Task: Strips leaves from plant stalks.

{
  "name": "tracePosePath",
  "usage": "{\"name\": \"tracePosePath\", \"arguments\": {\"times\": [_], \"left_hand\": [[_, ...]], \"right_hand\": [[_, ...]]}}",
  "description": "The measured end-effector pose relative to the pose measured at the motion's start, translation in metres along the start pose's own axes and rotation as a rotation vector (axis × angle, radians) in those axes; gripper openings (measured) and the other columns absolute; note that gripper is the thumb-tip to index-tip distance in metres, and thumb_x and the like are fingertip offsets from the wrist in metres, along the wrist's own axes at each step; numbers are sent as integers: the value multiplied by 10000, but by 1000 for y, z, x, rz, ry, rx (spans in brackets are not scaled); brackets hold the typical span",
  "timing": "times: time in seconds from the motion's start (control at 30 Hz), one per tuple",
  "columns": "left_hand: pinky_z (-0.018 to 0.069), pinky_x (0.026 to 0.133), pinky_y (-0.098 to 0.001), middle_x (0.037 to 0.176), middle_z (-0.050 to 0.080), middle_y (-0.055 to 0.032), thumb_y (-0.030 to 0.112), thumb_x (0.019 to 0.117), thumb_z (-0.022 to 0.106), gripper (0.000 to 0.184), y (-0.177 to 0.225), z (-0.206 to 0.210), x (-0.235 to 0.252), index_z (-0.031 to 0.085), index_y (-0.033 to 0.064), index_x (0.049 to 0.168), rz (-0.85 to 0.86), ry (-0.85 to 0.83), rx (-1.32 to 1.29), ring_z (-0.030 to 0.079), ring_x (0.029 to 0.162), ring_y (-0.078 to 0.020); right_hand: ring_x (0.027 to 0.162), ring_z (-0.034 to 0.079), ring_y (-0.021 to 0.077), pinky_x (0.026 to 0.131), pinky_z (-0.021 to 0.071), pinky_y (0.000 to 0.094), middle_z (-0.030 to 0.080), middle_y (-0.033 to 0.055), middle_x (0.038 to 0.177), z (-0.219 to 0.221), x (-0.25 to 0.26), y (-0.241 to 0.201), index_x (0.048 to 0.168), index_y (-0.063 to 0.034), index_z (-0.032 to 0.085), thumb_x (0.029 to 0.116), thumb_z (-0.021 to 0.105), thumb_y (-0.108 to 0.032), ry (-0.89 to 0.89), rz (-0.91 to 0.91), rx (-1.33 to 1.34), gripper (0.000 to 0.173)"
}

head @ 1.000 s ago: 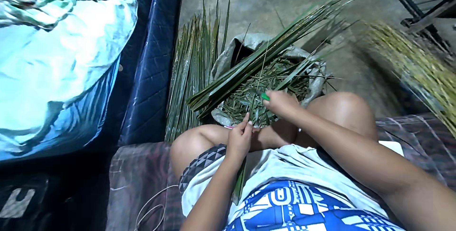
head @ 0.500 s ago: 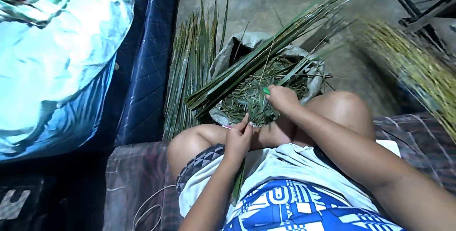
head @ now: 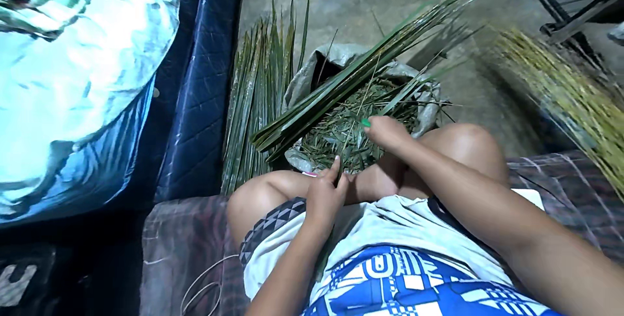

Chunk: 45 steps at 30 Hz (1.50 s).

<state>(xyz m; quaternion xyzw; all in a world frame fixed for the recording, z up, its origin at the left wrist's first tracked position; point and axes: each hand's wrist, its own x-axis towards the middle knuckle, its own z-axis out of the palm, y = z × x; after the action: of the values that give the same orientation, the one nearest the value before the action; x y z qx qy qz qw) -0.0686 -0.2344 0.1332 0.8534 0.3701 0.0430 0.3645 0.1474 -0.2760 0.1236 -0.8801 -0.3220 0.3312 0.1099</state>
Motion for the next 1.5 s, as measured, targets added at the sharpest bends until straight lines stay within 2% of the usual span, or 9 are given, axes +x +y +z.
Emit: {"name": "tracePosePath", "arguments": {"times": [0.1, 0.2, 0.37, 0.6, 0.83, 1.03, 1.1, 1.23, 1.5], "left_hand": [[549, 871, -383, 1049, 738, -164, 197, 1040, 541, 421, -4, -1, 2, 603, 25, 1419, -14, 6, -97, 701, 908, -219], [488, 630, -223, 816, 684, -26, 170, 1051, 535, 367, -11, -3, 9, 634, -2, 1360, -80, 22, -340, 559, 626, -31], [392, 447, -169, 665, 613, 49, 115, 1061, 498, 269, -12, -9, 10, 716, -42, 1077, -153, -6, -614, 464, 470, 10], [372, 399, -165, 615, 599, 37, 109, 1072, 463, 339, -9, -10, 10, 689, 5, 842, -172, -42, -706, 428, 411, -3], [378, 400, -160, 631, 609, 42, 110, 1073, 457, 316, -11, -10, 11, 699, -11, 909, -156, -35, -752, 438, 417, 3], [393, 408, -173, 614, 605, 38, 116, 1071, 457, 354, -10, -8, 8, 670, 27, 803, -166, -82, -752, 446, 416, -8], [378, 402, -170, 616, 608, 30, 106, 1068, 472, 325, -8, -6, 8, 690, 2, 851, -172, -73, -755, 434, 413, -6], [385, 417, -177, 692, 625, 17, 114, 1064, 519, 352, -1, -5, 7, 607, -26, 1375, -180, -121, -742, 447, 447, -15], [415, 449, -176, 750, 642, 3, 105, 1031, 581, 456, 3, -6, 4, 515, -13, 1467, -163, -173, -685, 485, 490, -15]], "right_hand": [[977, 683, 440, 801, 520, 655, 696, 245, 1009, -6, -1, 0, 1085, -12, 685, 1066, 548, -283, 28, -36, 73, 304], [1024, 667, 409, 876, 502, 625, 686, 229, 1054, 4, -39, -16, 1143, -11, 668, 1059, 535, -261, -176, -215, 55, 295], [1089, 665, 434, 905, 494, 631, 690, 252, 1111, 10, -49, -22, 1194, 3, 652, 1082, 504, -268, -208, -281, -51, 328], [877, 664, 407, 739, 503, 612, 662, 225, 923, -18, 4, 5, 1080, -13, 649, 1077, 517, -257, 99, -31, 209, 278], [981, 647, 370, 844, 487, 583, 659, 204, 1013, 11, -56, -22, 1143, -17, 639, 1073, 490, -273, -286, -322, 35, 304], [934, 678, 451, 779, 512, 660, 686, 252, 982, -10, -1, 9, 1131, -13, 661, 1079, 531, -291, 85, -45, 156, 312], [772, 624, 380, 678, 493, 586, 637, 216, 878, -13, 5, 14, 1111, -14, 650, 1095, 517, -390, 137, -44, 366, 400], [675, 513, 195, 645, 464, 384, 561, 113, 839, 3, -11, -3, 1201, -19, 609, 1093, 523, -412, -167, -130, 527, 417], [620, 452, 169, 575, 398, 370, 567, 88, 840, 2, 4, 4, 1274, -126, 651, 1102, 524, -333, 40, -129, 695, 298]]}}
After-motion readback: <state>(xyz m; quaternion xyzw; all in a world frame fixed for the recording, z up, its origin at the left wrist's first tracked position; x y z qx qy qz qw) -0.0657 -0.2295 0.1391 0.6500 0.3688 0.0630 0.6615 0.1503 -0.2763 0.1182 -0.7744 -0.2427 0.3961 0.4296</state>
